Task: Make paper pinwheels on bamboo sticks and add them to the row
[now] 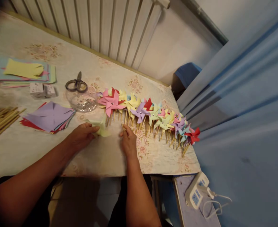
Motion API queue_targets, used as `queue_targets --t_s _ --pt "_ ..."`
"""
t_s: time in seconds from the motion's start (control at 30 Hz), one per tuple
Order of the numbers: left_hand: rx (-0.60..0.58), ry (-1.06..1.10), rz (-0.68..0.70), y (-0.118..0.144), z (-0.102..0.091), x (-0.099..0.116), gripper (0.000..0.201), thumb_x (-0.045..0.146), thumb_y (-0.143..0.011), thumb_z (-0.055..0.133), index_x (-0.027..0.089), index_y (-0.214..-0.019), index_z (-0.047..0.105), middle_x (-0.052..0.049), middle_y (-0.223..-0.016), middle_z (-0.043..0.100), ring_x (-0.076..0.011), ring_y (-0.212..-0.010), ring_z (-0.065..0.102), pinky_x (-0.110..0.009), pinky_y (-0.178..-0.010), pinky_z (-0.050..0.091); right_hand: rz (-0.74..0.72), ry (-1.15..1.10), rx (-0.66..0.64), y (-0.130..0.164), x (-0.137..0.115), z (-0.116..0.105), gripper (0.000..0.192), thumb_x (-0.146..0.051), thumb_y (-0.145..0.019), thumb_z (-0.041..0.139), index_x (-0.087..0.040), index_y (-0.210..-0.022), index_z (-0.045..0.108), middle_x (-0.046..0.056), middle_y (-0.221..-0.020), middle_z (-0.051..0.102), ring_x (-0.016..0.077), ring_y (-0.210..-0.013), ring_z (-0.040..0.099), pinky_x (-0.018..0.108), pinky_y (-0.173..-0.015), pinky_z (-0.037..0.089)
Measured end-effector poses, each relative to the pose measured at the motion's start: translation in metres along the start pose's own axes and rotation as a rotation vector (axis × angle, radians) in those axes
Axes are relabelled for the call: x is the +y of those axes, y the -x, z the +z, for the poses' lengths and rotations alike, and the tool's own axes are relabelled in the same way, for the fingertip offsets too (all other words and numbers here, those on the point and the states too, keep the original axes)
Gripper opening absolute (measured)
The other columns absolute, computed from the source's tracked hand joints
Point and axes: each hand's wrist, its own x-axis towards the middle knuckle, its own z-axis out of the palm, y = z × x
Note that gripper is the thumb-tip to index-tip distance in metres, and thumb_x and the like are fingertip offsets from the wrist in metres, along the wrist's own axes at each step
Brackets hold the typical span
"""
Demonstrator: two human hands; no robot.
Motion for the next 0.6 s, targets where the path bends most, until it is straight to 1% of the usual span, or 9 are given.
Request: queue_targets --t_s 0.07,0.1,0.13,0.17,0.23,0.3,0.37,0.43,0.6 --pt "-0.04 -0.008 0.001 -0.002 0.003 -0.004 0.016 0.016 -0.06 0.081 0.015 -0.069 0.068 -0.004 -0.071 0.073 -0.0139 -0.062 0.064 -0.023 -0.06 0.051 0.13 -0.25 0.0 -0.004 -0.003 -0.003 0.04 -0.028 -0.084 0.049 -0.02 -0.121 0.063 -0.008 -0.065 0.058 0.0091 -0.046 0.041 0.02 -0.047 0.036" --pt "-0.068 -0.016 -0.003 -0.002 0.004 -0.006 0.016 0.017 -0.06 0.081 0.014 -0.07 0.069 -0.004 -0.071 0.073 -0.0139 -0.063 0.064 -0.023 -0.061 0.051 0.173 -0.356 -0.006 -0.006 -0.005 -0.003 0.04 -0.03 -0.081 0.052 -0.02 -0.119 0.063 -0.009 -0.063 0.057 0.0077 -0.042 0.037 0.019 -0.043 0.031" --pt "-0.092 -0.024 -0.007 -0.003 0.006 -0.007 0.016 0.018 -0.061 0.081 0.014 -0.071 0.07 -0.004 -0.071 0.073 -0.0139 -0.063 0.065 -0.023 -0.062 0.052 0.202 -0.446 -0.012 -0.008 -0.008 -0.003 0.04 -0.031 -0.078 0.055 -0.02 -0.116 0.064 -0.009 -0.063 0.057 0.0067 -0.04 0.035 0.019 -0.041 0.028" --pt "-0.109 -0.033 -0.012 -0.003 0.007 -0.009 0.017 0.019 -0.061 0.082 0.014 -0.072 0.071 -0.004 -0.071 0.073 -0.0142 -0.064 0.065 -0.023 -0.063 0.052 0.22 -0.518 -0.017 -0.01 -0.01 -0.003 0.037 -0.03 -0.075 0.058 -0.019 -0.11 0.064 -0.009 -0.063 0.058 0.0061 -0.04 0.037 0.019 -0.04 0.028" --pt "-0.117 -0.044 -0.015 -0.004 0.009 -0.01 0.017 0.019 -0.061 0.082 0.014 -0.074 0.072 -0.004 -0.071 0.073 -0.015 -0.066 0.066 -0.024 -0.065 0.053 0.234 -0.613 -0.03 -0.014 -0.015 -0.001 0.03 -0.028 -0.069 0.062 -0.018 -0.097 0.065 -0.007 -0.064 0.061 0.0061 -0.042 0.044 0.018 -0.04 0.029" --pt "-0.117 -0.047 -0.017 -0.005 0.01 -0.012 0.017 0.019 -0.06 0.082 0.015 -0.073 0.072 -0.004 -0.072 0.073 -0.0156 -0.067 0.066 -0.025 -0.067 0.054 0.243 -0.657 -0.034 -0.018 -0.018 0.001 0.024 -0.026 -0.064 0.064 -0.017 -0.086 0.065 -0.006 -0.063 0.062 0.006 -0.043 0.046 0.017 -0.039 0.028" --pt "-0.122 -0.046 -0.021 -0.006 0.01 -0.013 0.019 0.02 -0.059 0.083 0.014 -0.074 0.072 -0.004 -0.072 0.073 -0.0159 -0.067 0.066 -0.026 -0.069 0.054 0.256 -0.671 -0.019 -0.021 -0.02 0.003 0.02 -0.027 -0.063 0.065 -0.017 -0.08 0.063 -0.006 -0.06 0.062 0.0051 -0.039 0.042 0.017 -0.037 0.023" --pt "-0.135 -0.049 -0.021 -0.008 0.008 -0.015 0.023 0.021 -0.058 0.085 0.013 -0.076 0.073 -0.005 -0.074 0.074 -0.016 -0.066 0.066 -0.027 -0.07 0.055 0.264 -0.669 0.009 -0.024 -0.019 0.004 0.018 -0.03 -0.063 0.066 -0.018 -0.076 0.062 -0.007 -0.055 0.059 0.0045 -0.037 0.038 0.017 -0.036 0.019" --pt "-0.159 -0.07 -0.013 -0.01 0.006 -0.019 0.026 0.027 -0.058 0.088 0.015 -0.078 0.076 -0.006 -0.076 0.075 -0.0172 -0.067 0.067 -0.029 -0.071 0.056 0.265 -0.654 0.048 -0.027 -0.011 0.0 0.021 -0.037 -0.066 0.069 -0.019 -0.071 0.059 -0.008 -0.049 0.053 0.0045 -0.037 0.033 0.019 -0.038 0.018"
